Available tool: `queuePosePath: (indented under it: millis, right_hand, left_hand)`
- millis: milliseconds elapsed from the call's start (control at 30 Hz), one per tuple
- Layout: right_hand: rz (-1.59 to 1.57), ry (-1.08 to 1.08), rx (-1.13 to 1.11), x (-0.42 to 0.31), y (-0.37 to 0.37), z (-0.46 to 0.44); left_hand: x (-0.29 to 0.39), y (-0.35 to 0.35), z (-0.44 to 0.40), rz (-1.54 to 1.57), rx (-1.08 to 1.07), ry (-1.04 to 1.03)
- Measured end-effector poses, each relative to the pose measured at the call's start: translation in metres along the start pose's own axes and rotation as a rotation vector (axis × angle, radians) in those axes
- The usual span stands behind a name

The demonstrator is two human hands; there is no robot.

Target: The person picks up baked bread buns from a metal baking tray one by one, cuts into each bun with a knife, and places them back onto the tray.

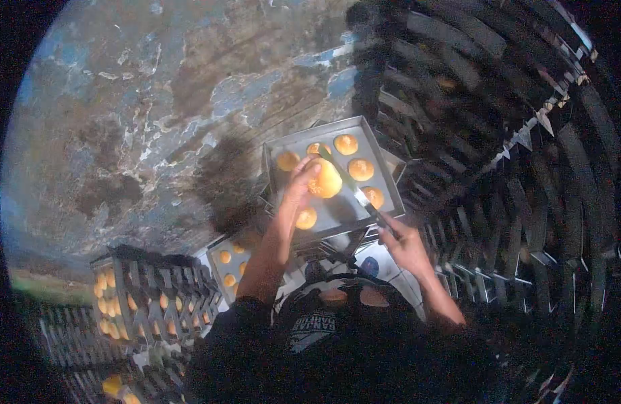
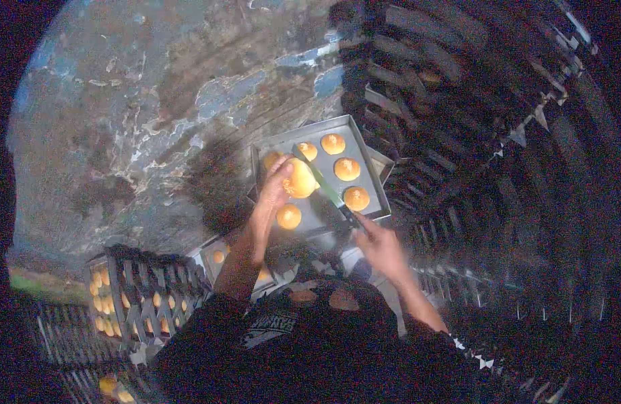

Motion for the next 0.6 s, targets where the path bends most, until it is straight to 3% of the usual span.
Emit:
queuePosePath:
  millis: [100, 167, 267, 333, 500, 567, 600]
  right_hand:
    - [0.035, 0.078, 0.012, -0.003, 0.000, -0.020]
    - [0.011, -0.005, -0.003, -0.004, 0.003, -0.032]
    - [0.049, 0.065, -0.011, -0.011, 0.011, -0.028]
    - [-0.008, 0.071, -0.080, 0.001, 0.015, -0.010]
    - [0.025, -0.038, -0.096, 0.001, 0.000, -0.025]
    - [0.051, 0.070, -0.030, -0.001, -0.005, -0.042]
    - [0.101, -0.012, -0.064, -0.005, -0.002, -0.041]
  left_hand:
    - [-0.031, -0.012, 0.009, -0.155, -0.036, 0.125]
    - [-0.049, -0.012, -0.003, -0.095, -0.134, 0.107]
    - [-0.027, -0.003, -0.005, -0.093, -0.070, 0.071]
    - [0.003, -0.001, 0.007, -0.088, 0.083, 0.066]
    - [-0.050, 0.018, -0.005, -0.088, 0.066, 0.131]
    - [-0.051, -0.013, 0.001, -0.082, -0.066, 0.135]
    - [-0.042, -0.010, 0.004, -0.115, 0.069, 0.084]
Point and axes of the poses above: each hand's wrist, its own z-axis away from the middle knuckle, its own y-axis out of the back of the hand, x = y × z, the point moved 8 cm from there along -z, towards the middle knuckle
